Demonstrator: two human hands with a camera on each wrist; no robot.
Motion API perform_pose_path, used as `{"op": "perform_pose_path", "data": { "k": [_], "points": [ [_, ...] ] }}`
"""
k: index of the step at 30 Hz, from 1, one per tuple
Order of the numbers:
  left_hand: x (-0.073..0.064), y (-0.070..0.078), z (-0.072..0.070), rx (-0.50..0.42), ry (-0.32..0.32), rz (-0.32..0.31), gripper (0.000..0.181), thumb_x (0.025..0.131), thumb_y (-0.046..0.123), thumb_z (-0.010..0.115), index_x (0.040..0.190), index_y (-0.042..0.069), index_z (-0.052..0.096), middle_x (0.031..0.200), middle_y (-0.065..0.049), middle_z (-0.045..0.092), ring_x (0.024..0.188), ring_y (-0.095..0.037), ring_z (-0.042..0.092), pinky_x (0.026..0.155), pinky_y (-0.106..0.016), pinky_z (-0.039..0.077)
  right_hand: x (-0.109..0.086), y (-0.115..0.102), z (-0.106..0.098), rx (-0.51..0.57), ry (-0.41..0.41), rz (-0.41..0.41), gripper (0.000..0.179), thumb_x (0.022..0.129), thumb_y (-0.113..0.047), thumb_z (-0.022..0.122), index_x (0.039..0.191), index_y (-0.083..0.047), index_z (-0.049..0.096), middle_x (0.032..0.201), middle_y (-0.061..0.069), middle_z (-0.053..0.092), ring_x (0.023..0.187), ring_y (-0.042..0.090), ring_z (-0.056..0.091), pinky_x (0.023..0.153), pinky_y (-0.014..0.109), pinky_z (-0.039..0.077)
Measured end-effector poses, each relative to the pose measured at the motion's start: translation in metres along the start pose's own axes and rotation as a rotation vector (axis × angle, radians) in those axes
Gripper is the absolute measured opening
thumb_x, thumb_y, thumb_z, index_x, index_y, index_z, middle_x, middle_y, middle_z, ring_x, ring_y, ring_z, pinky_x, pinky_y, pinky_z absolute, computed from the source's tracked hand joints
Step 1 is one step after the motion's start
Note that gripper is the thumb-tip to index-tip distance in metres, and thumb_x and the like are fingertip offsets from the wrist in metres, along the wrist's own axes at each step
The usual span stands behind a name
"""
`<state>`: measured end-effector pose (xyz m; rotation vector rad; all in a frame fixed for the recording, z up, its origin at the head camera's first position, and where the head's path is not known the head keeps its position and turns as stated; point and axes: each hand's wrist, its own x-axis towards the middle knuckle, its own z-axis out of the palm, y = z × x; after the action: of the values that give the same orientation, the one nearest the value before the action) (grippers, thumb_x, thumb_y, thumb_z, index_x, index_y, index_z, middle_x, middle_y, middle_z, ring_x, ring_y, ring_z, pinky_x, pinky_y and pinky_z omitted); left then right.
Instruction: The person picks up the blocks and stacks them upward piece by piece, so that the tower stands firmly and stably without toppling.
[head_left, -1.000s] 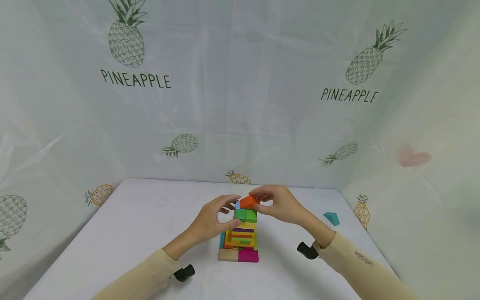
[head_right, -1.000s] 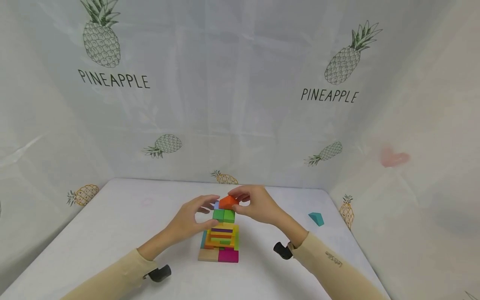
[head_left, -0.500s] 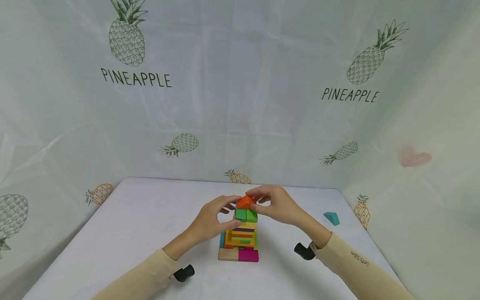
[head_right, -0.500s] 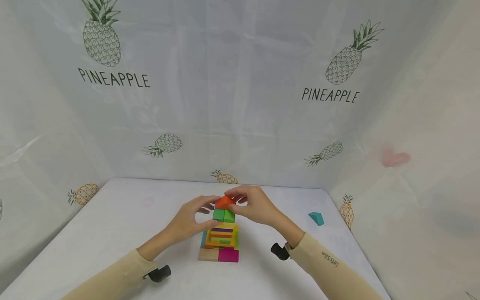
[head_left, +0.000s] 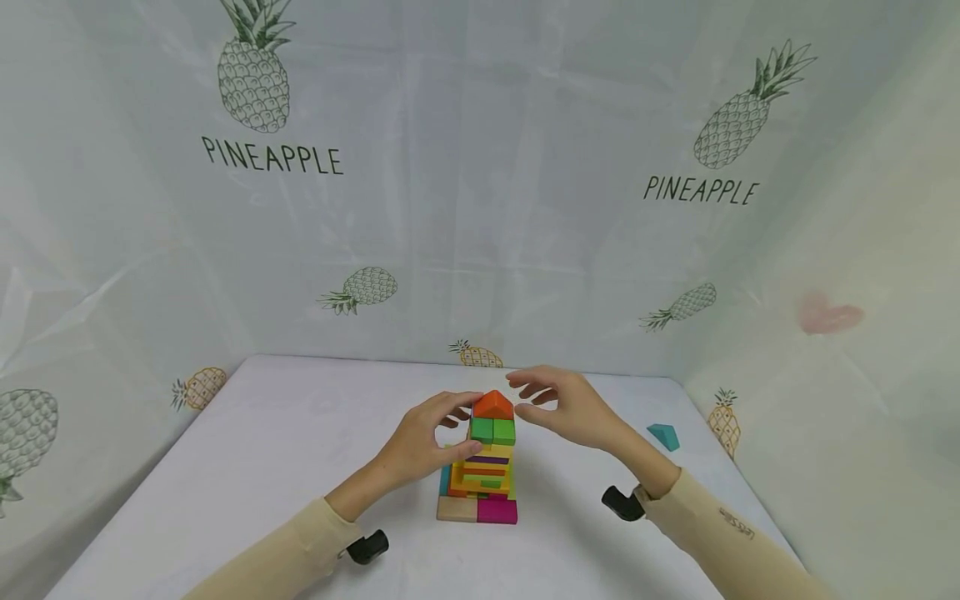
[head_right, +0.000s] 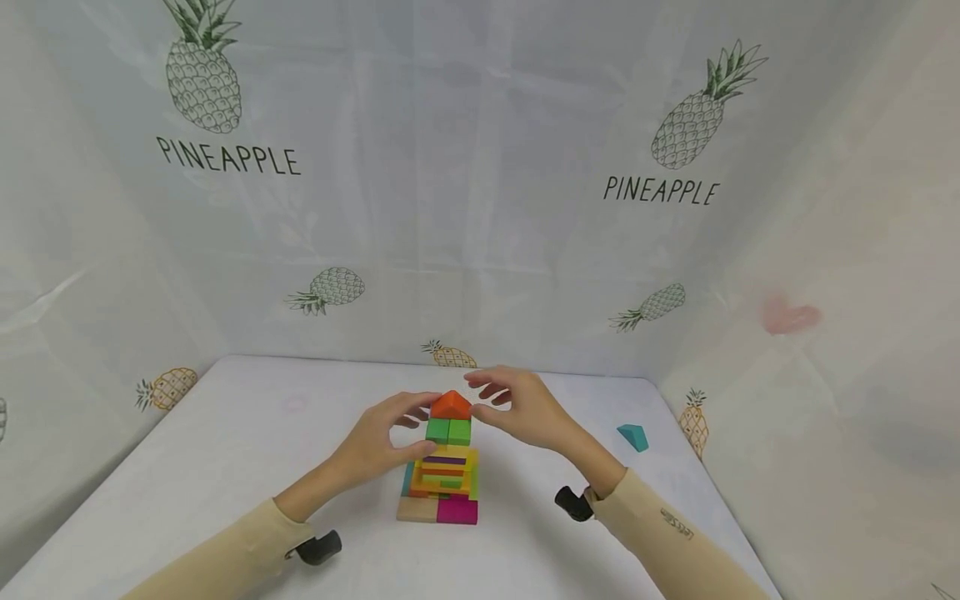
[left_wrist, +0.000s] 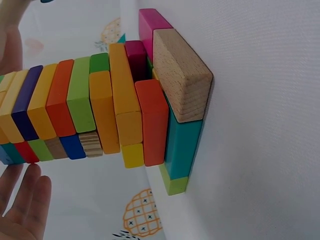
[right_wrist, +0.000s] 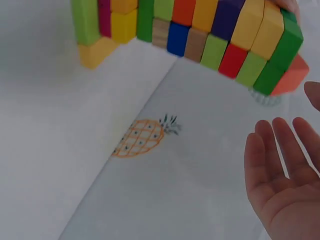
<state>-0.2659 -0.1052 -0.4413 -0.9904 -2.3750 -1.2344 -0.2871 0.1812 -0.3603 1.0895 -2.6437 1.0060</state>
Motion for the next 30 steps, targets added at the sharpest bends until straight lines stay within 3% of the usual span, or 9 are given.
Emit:
{"op": "perform_pose_path", "data": {
  "k": [5,14,20,26,30],
  "points": [
    [0.0,0.0,0.0,0.004,0.003,0.005,0.069,0.094,0.036,0.083,0.155,0.027,0.053,0.137,0.009,0.065,0.115,-0.011,0.066,0.096,-0.032,0.06,-0.019,0.023,-0.017,-0.019,0.043,0.049,0.047,0.097,-0.019,0.08,0.142,-0.018,0.067,0.132,-0.001,0.072,0.111,0.027,0.073,0.095,0.039,0.062],
    [0.0,-0.001,0.0,0.008,0.002,0.007,0.07,0.093,0.034,0.085,0.155,0.026,0.053,0.136,0.01,0.065,0.115,-0.011,0.066,0.095,-0.033,0.061,-0.068,0.089,-0.049,-0.098,0.138,0.122,0.043,0.095,-0.015,0.082,0.136,-0.009,0.069,0.135,0.011,0.07,0.108,0.03,0.073,0.09,0.044,0.063],
    [-0.001,-0.002,0.0,-0.004,0.009,0.025,0.068,0.093,0.034,0.084,0.154,0.026,0.054,0.134,0.01,0.065,0.114,-0.011,0.066,0.095,-0.033,0.061,-0.096,0.136,-0.062,-0.198,0.164,0.261,0.047,0.095,-0.02,0.083,0.137,-0.006,0.067,0.136,0.018,0.067,0.11,0.035,0.07,0.087,0.035,0.063],
    [0.0,-0.002,0.0,-0.012,0.007,0.023,0.067,0.094,0.035,0.084,0.154,0.025,0.055,0.133,0.01,0.066,0.113,-0.011,0.066,0.095,-0.035,0.061,-0.114,0.174,-0.068,-0.276,0.181,0.316,0.051,0.092,-0.016,0.084,0.137,0.0,0.066,0.134,0.026,0.066,0.11,0.045,0.068,0.084,0.053,0.062],
    [0.0,-0.002,-0.001,-0.017,0.004,0.019,0.067,0.094,0.034,0.084,0.154,0.026,0.055,0.132,0.01,0.066,0.113,-0.011,0.066,0.095,-0.036,0.061,-0.125,0.191,-0.07,-0.312,0.176,0.363,0.052,0.09,-0.015,0.085,0.135,0.004,0.066,0.132,0.03,0.066,0.106,0.047,0.068,0.079,0.053,0.061]
  ]
}}
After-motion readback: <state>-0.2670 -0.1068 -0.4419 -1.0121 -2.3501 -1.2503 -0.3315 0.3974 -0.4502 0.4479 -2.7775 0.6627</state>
